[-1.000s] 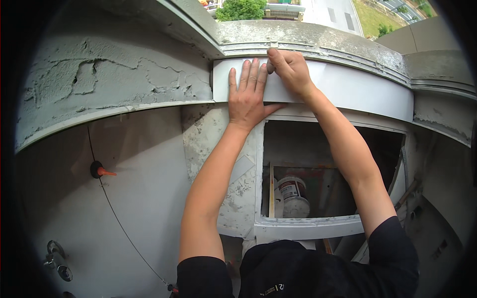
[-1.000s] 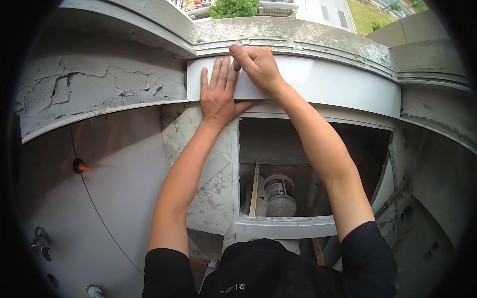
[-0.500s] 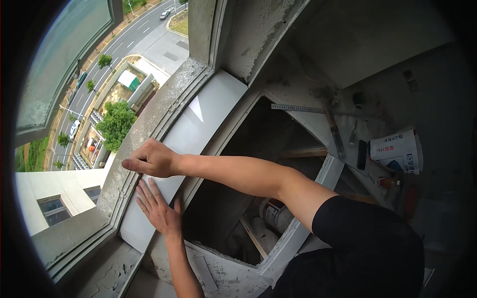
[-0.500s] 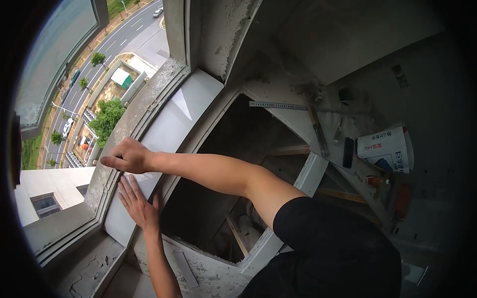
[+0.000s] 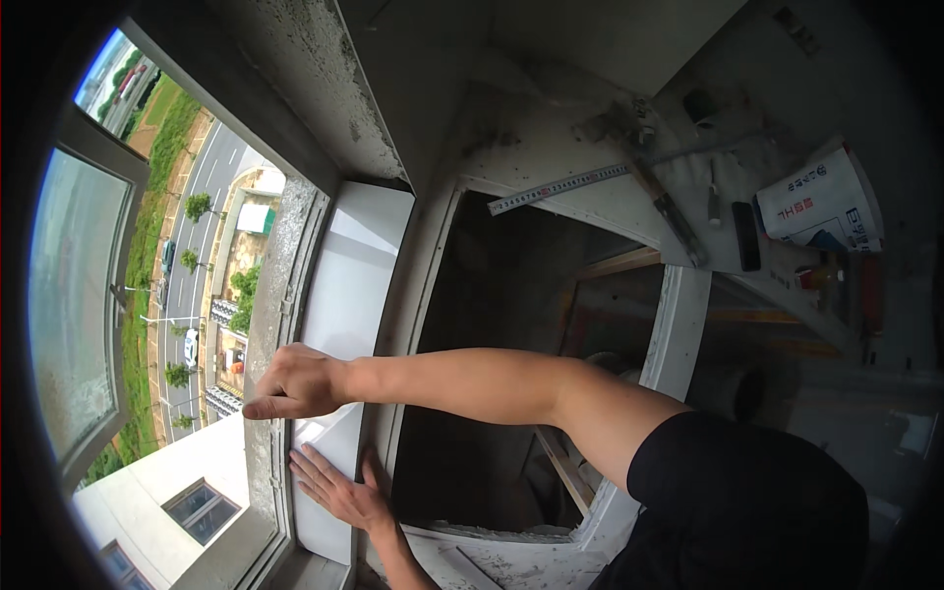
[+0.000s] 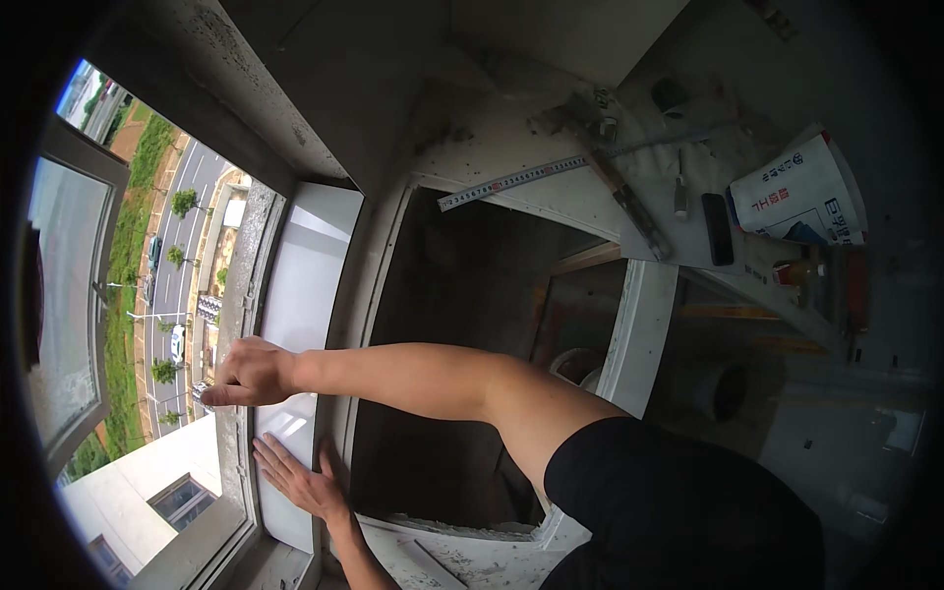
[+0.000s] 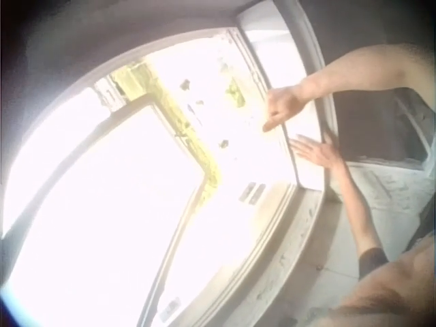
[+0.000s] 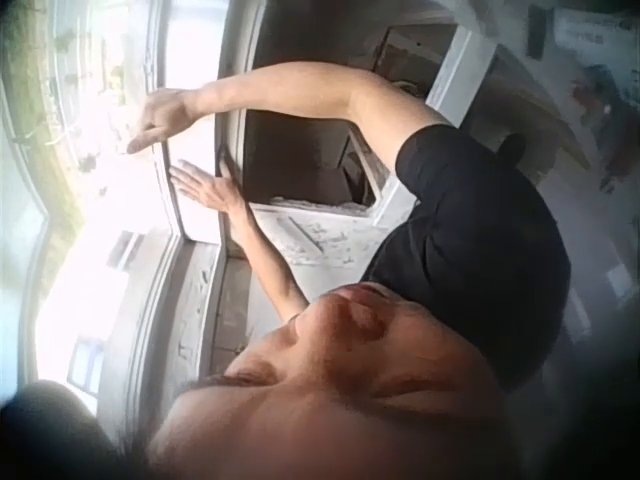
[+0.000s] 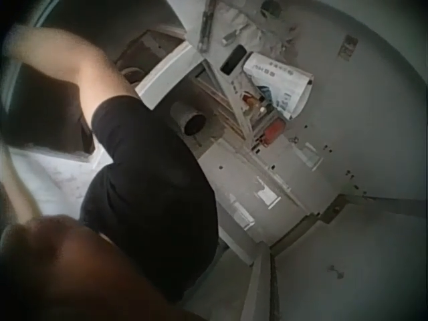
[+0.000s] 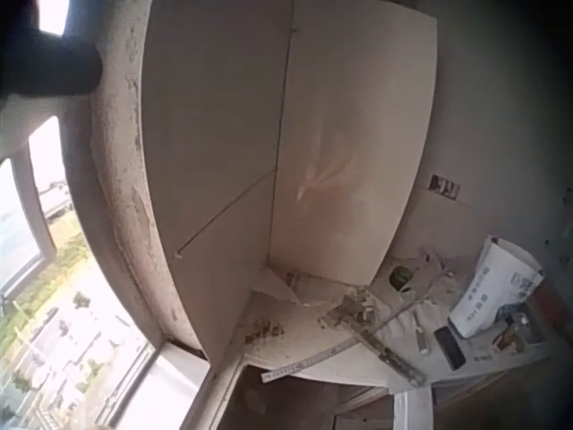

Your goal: Cutting tiles with an angle grinder and applying mortar to install them in a renovation area.

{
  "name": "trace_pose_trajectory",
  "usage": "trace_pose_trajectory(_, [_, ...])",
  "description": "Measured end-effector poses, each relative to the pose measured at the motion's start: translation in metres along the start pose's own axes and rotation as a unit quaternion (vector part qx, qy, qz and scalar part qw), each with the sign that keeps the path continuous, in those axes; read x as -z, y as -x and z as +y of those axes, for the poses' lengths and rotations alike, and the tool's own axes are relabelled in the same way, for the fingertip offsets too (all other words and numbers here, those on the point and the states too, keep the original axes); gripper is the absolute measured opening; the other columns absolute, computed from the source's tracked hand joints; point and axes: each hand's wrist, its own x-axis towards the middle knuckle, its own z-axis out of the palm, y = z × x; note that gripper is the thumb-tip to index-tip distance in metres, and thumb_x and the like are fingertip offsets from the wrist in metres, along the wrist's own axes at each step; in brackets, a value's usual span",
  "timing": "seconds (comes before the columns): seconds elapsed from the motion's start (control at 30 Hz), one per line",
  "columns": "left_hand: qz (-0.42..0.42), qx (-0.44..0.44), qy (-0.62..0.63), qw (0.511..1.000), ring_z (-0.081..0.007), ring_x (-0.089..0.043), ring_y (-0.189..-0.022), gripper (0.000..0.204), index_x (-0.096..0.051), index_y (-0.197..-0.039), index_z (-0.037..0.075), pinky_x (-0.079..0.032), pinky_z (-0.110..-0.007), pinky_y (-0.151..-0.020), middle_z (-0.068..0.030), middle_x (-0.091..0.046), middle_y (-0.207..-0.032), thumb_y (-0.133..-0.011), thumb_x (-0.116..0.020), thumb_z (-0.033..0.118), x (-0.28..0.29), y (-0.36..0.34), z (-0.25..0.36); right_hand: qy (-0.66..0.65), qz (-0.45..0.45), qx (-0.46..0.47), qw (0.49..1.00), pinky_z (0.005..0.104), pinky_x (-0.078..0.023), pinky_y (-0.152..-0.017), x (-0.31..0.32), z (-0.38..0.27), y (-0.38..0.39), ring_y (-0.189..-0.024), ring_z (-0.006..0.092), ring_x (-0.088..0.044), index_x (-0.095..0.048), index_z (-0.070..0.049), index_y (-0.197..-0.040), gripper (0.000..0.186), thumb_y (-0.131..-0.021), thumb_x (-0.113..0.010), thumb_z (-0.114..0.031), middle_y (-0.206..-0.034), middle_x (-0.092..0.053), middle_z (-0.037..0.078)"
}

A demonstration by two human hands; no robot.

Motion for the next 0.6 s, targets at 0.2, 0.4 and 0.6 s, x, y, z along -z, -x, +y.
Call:
trace_pose_trajectory(0.2, [0.002, -0.019, -0.012, 1.0, -0.042, -0.035, -0.17, 0.106, -0.037, -0.179, 0.007, -0.03, -0.056, -0.137, -0.0204, -0.035, -0.185, -0.101, -0.072, 0.068, -0.004, -0.001, -0.001, -0.028, 0.018, -0.046, 0.998, 0.0505, -0.052, -0.064, 0.006, 0.018, 0.003, -0.06, 0.0424, -0.061, -0.06, -0.002, -0.064, 0.09, -0.116, -0.045, -0.073, -0.06, -0.057, 0.018])
trace_pose_trajectory(0.4, [0.002, -0.021, -0.007, 1.0, -0.0434, -0.036, -0.169, 0.106, -0.038, -0.178, 0.005, -0.03, -0.056, -0.138, -0.021, -0.035, -0.185, -0.1, -0.076, 0.065, -0.004, -0.003, 0.009, -0.018, 0.094, -0.036, 0.995, 0.048, -0.053, -0.064, 0.055, 0.032, 0.001, -0.055, 0.0374, -0.06, -0.059, -0.001, -0.063, 0.093, -0.116, -0.044, -0.075, -0.057, -0.057, 0.018])
trace_pose_trajectory(0.6, [0.01, -0.025, -0.025, 0.999, -0.0426, -0.035, -0.169, 0.106, -0.038, -0.178, 0.005, -0.029, -0.055, -0.139, -0.0196, -0.036, -0.185, -0.099, -0.077, 0.065, 0.0, -0.001, -0.002, -0.01, 0.133, 0.009, 0.991, 0.0459, -0.051, -0.062, 0.089, 0.025, -0.009, -0.05, 0.0255, -0.057, -0.055, -0.003, -0.057, 0.094, -0.116, -0.044, -0.075, -0.052, -0.052, 0.013])
